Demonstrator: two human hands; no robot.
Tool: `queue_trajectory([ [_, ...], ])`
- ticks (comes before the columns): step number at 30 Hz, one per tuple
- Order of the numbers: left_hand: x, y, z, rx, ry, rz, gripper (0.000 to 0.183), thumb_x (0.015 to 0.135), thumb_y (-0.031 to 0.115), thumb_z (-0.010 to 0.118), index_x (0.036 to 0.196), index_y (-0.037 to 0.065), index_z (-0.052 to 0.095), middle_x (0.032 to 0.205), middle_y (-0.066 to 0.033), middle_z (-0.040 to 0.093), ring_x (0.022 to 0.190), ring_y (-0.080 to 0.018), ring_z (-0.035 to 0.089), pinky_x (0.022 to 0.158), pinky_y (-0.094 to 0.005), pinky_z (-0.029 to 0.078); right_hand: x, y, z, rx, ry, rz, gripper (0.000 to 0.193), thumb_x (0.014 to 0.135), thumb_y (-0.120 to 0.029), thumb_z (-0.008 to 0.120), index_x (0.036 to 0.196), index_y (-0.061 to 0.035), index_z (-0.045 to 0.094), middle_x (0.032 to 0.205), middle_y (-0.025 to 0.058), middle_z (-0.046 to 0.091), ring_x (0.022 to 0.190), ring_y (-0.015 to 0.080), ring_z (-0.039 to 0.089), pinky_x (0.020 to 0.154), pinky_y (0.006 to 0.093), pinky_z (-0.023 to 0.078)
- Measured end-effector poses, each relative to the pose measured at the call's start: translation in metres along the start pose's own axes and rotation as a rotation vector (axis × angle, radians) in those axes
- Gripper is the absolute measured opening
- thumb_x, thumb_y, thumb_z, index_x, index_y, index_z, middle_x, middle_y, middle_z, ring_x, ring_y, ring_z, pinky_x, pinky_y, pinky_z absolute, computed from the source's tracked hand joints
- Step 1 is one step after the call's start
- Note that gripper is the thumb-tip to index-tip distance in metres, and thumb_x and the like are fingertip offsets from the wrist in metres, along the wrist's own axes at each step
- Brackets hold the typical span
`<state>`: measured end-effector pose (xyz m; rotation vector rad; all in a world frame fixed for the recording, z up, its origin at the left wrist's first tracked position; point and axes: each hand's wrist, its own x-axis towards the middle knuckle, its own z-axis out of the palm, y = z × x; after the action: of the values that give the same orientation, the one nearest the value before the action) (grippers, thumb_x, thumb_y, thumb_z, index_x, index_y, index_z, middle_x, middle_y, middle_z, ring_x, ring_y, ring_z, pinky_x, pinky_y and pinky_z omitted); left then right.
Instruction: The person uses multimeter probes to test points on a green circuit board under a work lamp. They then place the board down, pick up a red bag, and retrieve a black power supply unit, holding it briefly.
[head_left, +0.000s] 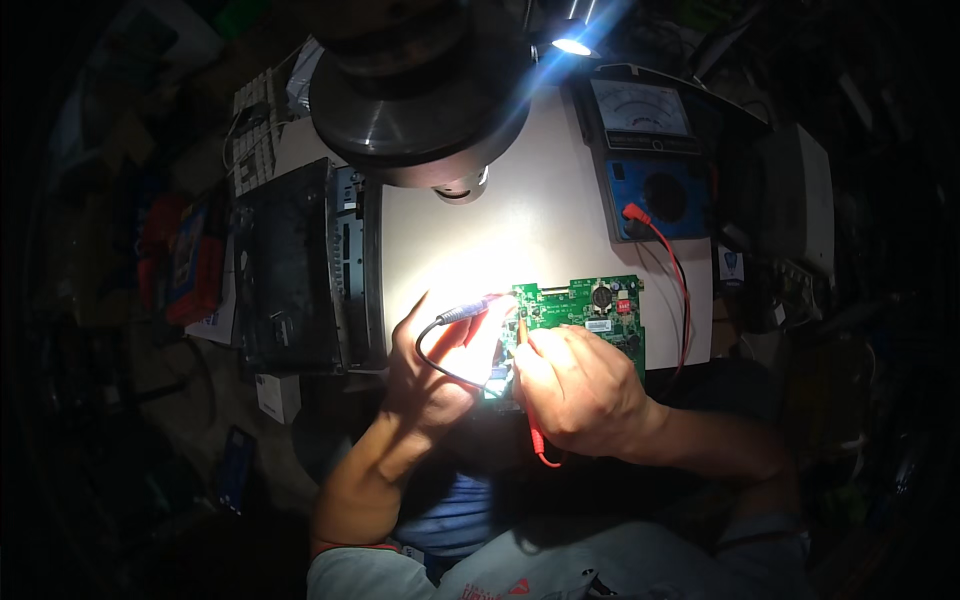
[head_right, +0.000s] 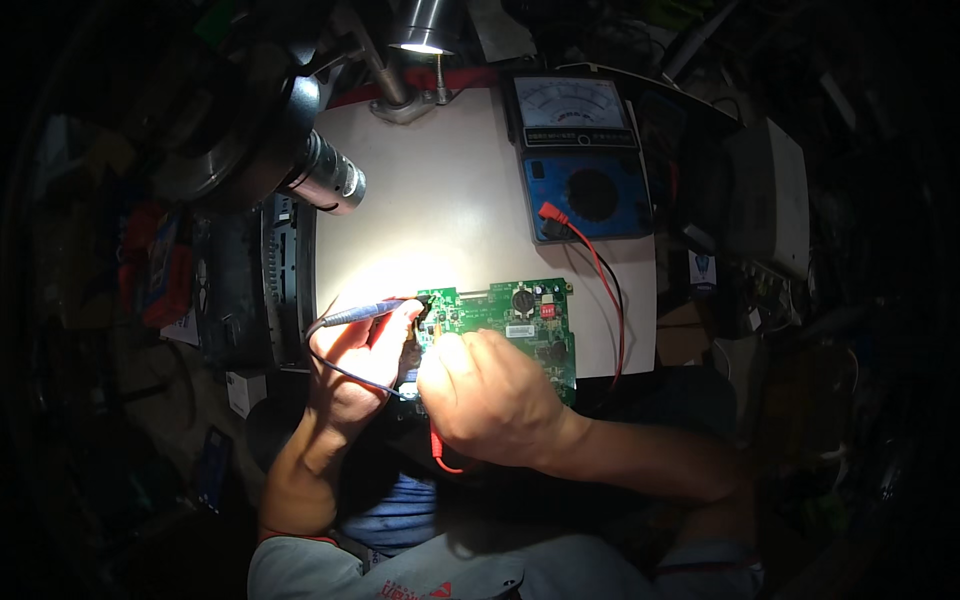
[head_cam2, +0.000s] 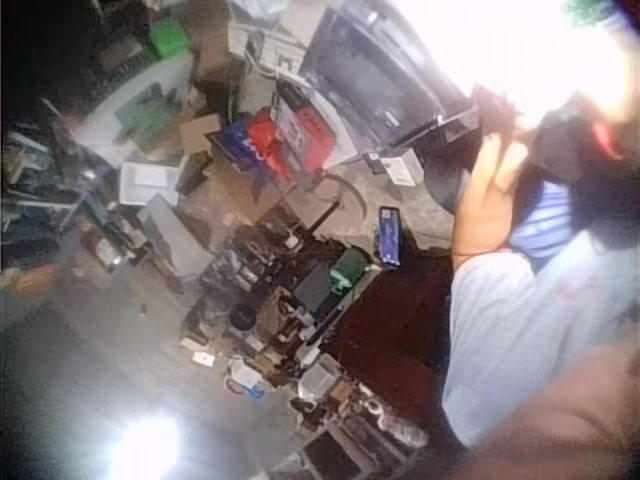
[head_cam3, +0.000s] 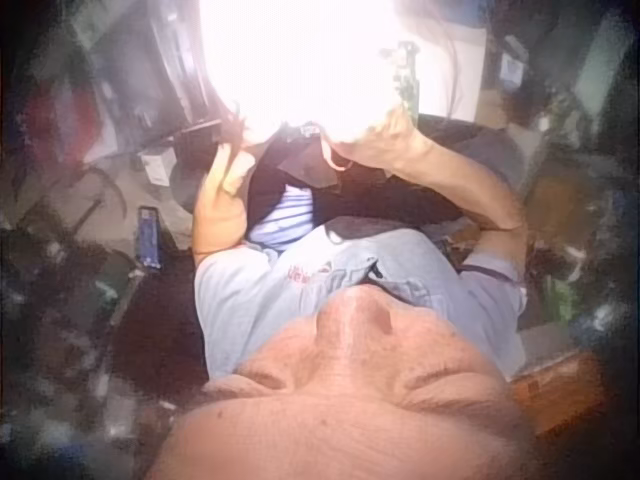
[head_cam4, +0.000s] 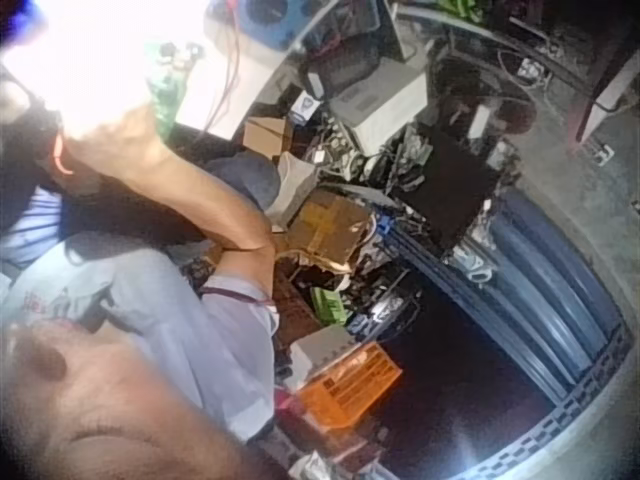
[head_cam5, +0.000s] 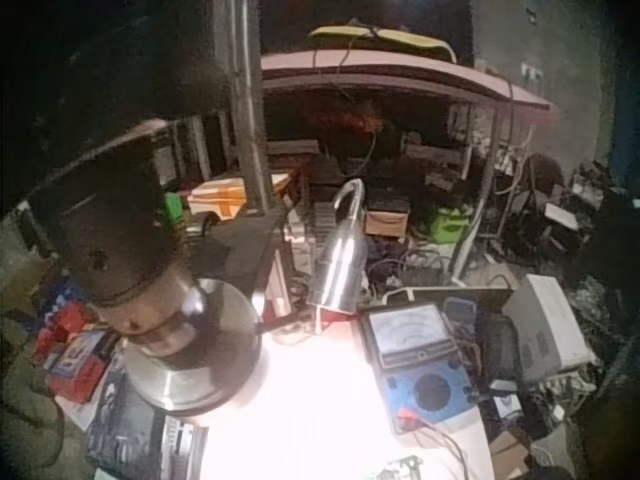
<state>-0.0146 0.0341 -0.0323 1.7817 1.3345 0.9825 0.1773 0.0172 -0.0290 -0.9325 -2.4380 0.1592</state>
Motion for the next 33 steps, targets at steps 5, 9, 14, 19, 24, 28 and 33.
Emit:
queue_trajectory([
  [5,0.004,0.001,0.003,0.034,0.023,0.074,0.024,0.087,-0.002,0.070,0.110,-0.003,0.071,0.104,-0.0146,0.071,0.089,-0.0242,0.072,0.078,-0.0309,0.059,0.001,0.003,0.004,-0.039,0.091,-0.031,0.014,0.079,-0.007,0.067,0.088,0.0032,0.062,0.084,0.0159,0.062,0.075,0.0278,0.064,0.073,0.0365,0.056],
  [9,0.003,-0.001,0.007,-0.015,0.133,0.077,0.011,0.090,-0.002,0.072,0.101,-0.005,0.073,0.086,-0.0116,0.072,0.073,-0.0175,0.068,0.066,-0.0285,0.054,0.003,0.006,0.013,-0.102,0.181,-0.081,0.010,0.076,-0.010,0.063,0.079,-0.0037,0.056,0.073,0.0083,0.050,0.065,0.0205,0.052,0.062,0.0319,0.046],
  [14,0.006,-0.005,0.009,0.115,0.119,0.143,0.012,0.090,-0.004,0.072,0.102,-0.005,0.073,0.081,-0.0104,0.068,0.067,-0.0158,0.063,0.061,-0.0288,0.050,0.001,0.005,0.008,-0.070,0.166,-0.044,0.012,0.077,-0.012,0.062,0.075,-0.0062,0.051,0.072,0.0075,0.048,0.063,0.0198,0.050,0.059,0.0311,0.042],
  [19,0.008,0.001,0.011,0.124,0.137,0.131,0.011,0.090,-0.004,0.072,0.101,-0.005,0.073,0.081,-0.0109,0.069,0.067,-0.0158,0.063,0.061,-0.0286,0.051,0.000,0.006,0.007,-0.099,0.158,-0.047,0.013,0.078,-0.012,0.061,0.075,-0.0070,0.050,0.072,0.0074,0.047,0.063,0.0195,0.049,0.058,0.0310,0.041],
  [24,0.006,0.001,0.007,0.111,0.150,0.130,0.011,0.089,-0.003,0.073,0.101,-0.005,0.073,0.082,-0.0117,0.070,0.068,-0.0158,0.065,0.061,-0.0280,0.051,0.002,0.005,0.013,-0.095,0.191,-0.054,0.013,0.079,-0.011,0.061,0.075,-0.0066,0.050,0.072,0.0072,0.047,0.062,0.0193,0.049,0.058,0.0309,0.041],
  [28,0.006,0.003,0.006,0.116,0.132,0.110,0.012,0.089,-0.003,0.073,0.101,-0.005,0.073,0.082,-0.0118,0.070,0.068,-0.0159,0.065,0.061,-0.0279,0.051,0.002,0.004,0.012,-0.068,0.186,-0.041,0.013,0.079,-0.011,0.061,0.075,-0.0065,0.050,0.072,0.0072,0.047,0.063,0.0193,0.049,0.058,0.0312,0.041],
  [33,0.008,-0.002,0.010,0.141,0.124,0.138,0.012,0.090,-0.002,0.073,0.101,-0.005,0.073,0.081,-0.0116,0.070,0.067,-0.0157,0.065,0.061,-0.0277,0.051,0.000,0.006,0.009,-0.082,0.178,-0.030,0.013,0.078,-0.011,0.061,0.075,-0.0067,0.050,0.072,0.0072,0.047,0.063,0.0195,0.049,0.058,0.0318,0.042],
])
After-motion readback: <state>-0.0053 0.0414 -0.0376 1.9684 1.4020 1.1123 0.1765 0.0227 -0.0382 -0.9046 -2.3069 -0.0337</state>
